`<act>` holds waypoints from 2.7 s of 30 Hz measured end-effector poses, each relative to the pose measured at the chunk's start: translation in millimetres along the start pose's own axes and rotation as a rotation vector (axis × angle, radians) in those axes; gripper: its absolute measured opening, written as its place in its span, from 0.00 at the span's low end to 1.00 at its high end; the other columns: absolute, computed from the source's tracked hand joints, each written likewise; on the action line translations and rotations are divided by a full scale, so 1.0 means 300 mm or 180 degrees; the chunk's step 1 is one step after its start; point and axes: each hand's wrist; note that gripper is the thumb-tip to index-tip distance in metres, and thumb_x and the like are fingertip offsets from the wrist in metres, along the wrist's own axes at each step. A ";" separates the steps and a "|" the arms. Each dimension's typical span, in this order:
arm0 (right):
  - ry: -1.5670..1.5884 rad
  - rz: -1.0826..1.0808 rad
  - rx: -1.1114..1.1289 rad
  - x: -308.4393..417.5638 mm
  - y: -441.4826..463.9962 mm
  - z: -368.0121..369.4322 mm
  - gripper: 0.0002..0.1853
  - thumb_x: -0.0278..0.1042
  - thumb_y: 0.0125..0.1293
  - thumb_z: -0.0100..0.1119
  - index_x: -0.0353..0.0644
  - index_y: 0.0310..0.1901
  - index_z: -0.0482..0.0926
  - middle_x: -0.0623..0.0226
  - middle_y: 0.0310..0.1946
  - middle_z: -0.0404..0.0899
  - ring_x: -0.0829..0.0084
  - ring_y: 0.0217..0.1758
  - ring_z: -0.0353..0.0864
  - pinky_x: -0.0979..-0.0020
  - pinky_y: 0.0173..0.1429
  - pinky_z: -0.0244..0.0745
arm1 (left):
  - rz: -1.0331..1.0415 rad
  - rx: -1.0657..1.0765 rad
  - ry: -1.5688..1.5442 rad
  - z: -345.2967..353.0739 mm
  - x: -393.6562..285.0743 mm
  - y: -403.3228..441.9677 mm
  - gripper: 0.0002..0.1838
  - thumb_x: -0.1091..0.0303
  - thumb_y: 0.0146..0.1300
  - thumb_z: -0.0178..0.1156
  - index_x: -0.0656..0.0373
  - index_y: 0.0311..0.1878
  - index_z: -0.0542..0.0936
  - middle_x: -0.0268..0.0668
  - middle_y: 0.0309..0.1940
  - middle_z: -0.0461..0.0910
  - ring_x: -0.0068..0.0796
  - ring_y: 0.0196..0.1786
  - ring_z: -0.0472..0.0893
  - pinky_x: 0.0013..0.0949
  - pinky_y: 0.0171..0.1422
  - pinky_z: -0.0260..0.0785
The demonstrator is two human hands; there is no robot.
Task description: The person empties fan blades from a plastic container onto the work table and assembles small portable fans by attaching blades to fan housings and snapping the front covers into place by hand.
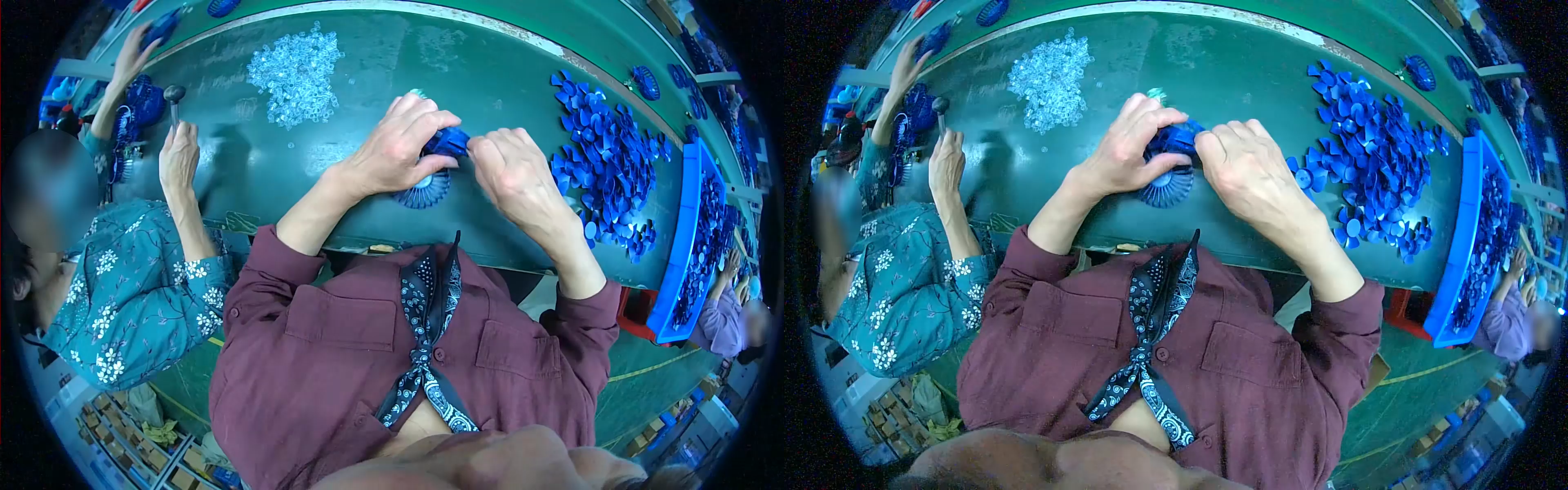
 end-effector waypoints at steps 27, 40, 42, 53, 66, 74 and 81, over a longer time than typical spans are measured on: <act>-0.1214 -0.0759 0.0358 -0.118 0.021 0.031 0.05 0.31 0.53 0.54 0.40 0.31 0.73 0.67 0.25 0.70 0.69 0.32 0.72 0.68 0.40 0.65 | -0.0800 0.0010 0.0904 -0.086 0.073 0.102 0.12 0.65 0.59 0.65 0.61 0.41 0.77 0.44 0.43 0.78 0.47 0.48 0.76 0.43 0.54 0.69; -0.0799 -0.0567 0.0575 -0.119 -0.061 0.083 0.14 0.28 0.53 0.54 0.31 0.42 0.75 0.64 0.30 0.73 0.67 0.35 0.73 0.66 0.43 0.68 | -0.2649 -0.0683 0.1009 0.205 0.762 0.645 0.11 0.66 0.49 0.60 0.65 0.29 0.82 0.54 0.34 0.83 0.52 0.43 0.83 0.47 0.50 0.76; -0.0685 -0.0530 0.0576 -0.122 -0.066 0.083 0.15 0.29 0.53 0.55 0.31 0.42 0.75 0.63 0.30 0.73 0.66 0.36 0.73 0.66 0.43 0.68 | -0.2370 -0.0152 0.0752 0.183 0.624 0.600 0.10 0.67 0.45 0.57 0.66 0.24 0.81 0.52 0.24 0.82 0.47 0.31 0.84 0.44 0.42 0.77; -0.0307 -0.0458 0.0306 -0.116 -0.109 0.101 0.12 0.34 0.52 0.54 0.36 0.35 0.75 0.66 0.27 0.72 0.68 0.33 0.74 0.66 0.40 0.67 | -0.2113 0.0341 0.3127 -0.328 0.985 0.382 0.11 0.64 0.63 0.55 0.55 0.47 0.77 0.48 0.37 0.82 0.54 0.40 0.81 0.56 0.45 0.74; -0.0385 -0.0493 0.0124 -0.137 -0.138 0.137 0.05 0.33 0.52 0.55 0.41 0.27 0.72 0.67 0.24 0.72 0.68 0.31 0.74 0.66 0.38 0.67 | -0.0187 0.0879 0.1481 -0.068 0.190 0.290 0.24 0.65 0.56 0.67 0.61 0.55 0.76 0.46 0.51 0.78 0.49 0.55 0.76 0.45 0.61 0.68; -0.0699 -0.0283 0.0121 -0.132 -0.181 0.134 0.07 0.32 0.54 0.55 0.40 0.33 0.74 0.66 0.27 0.73 0.69 0.34 0.76 0.67 0.42 0.68 | -0.0387 0.2601 0.0029 0.095 0.097 0.177 0.20 0.61 0.55 0.67 0.62 0.47 0.79 0.44 0.45 0.78 0.45 0.52 0.76 0.43 0.60 0.67; -0.0004 0.0355 -0.0340 -0.121 -0.210 0.166 0.04 0.29 0.57 0.57 0.40 0.33 0.75 0.61 0.26 0.76 0.63 0.33 0.78 0.63 0.41 0.70 | -0.0320 0.2043 0.0558 0.114 0.033 0.162 0.14 0.58 0.58 0.65 0.59 0.39 0.80 0.37 0.41 0.79 0.42 0.48 0.77 0.43 0.49 0.74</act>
Point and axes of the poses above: each hand's wrist, its own y-axis towards the middle knuckle, its own z-axis out of the palm, x = y × z
